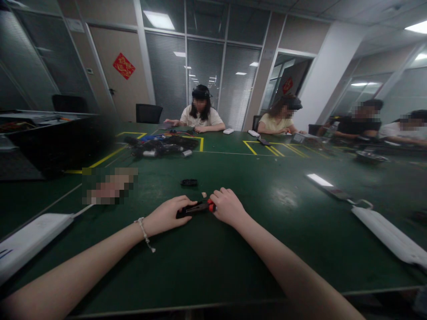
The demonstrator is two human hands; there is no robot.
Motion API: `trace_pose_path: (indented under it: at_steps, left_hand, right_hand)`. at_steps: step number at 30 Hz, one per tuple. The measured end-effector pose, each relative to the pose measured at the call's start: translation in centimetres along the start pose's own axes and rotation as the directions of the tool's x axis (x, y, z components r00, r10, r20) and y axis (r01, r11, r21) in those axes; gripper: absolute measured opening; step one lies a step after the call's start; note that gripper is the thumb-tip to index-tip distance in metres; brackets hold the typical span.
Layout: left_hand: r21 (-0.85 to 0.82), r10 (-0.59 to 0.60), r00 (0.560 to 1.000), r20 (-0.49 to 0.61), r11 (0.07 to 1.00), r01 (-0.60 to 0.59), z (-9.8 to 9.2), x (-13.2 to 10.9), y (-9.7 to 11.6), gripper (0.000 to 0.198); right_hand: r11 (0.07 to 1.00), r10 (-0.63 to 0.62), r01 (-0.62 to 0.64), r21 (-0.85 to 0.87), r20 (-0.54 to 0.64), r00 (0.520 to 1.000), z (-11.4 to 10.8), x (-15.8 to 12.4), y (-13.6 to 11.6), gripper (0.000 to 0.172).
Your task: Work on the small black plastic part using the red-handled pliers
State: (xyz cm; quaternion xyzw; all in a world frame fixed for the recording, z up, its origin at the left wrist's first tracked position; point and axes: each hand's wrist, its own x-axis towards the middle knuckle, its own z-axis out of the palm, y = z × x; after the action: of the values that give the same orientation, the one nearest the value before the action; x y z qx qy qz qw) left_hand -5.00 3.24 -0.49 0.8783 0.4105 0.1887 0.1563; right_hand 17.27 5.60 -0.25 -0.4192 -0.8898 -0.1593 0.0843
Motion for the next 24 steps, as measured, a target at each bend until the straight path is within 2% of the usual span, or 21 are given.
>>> trace_pose_path:
  at_steps: [24]
  left_hand:
    - [-0.015, 0.024, 1.000, -0.007, 1.000, -0.024, 0.03, 0.00, -0.15, 0.040]
  right_hand:
    - [1.000, 0.003, -0.003, 0.024, -0.004, 1.000, -0.10, 0.06, -0.19, 0.014]
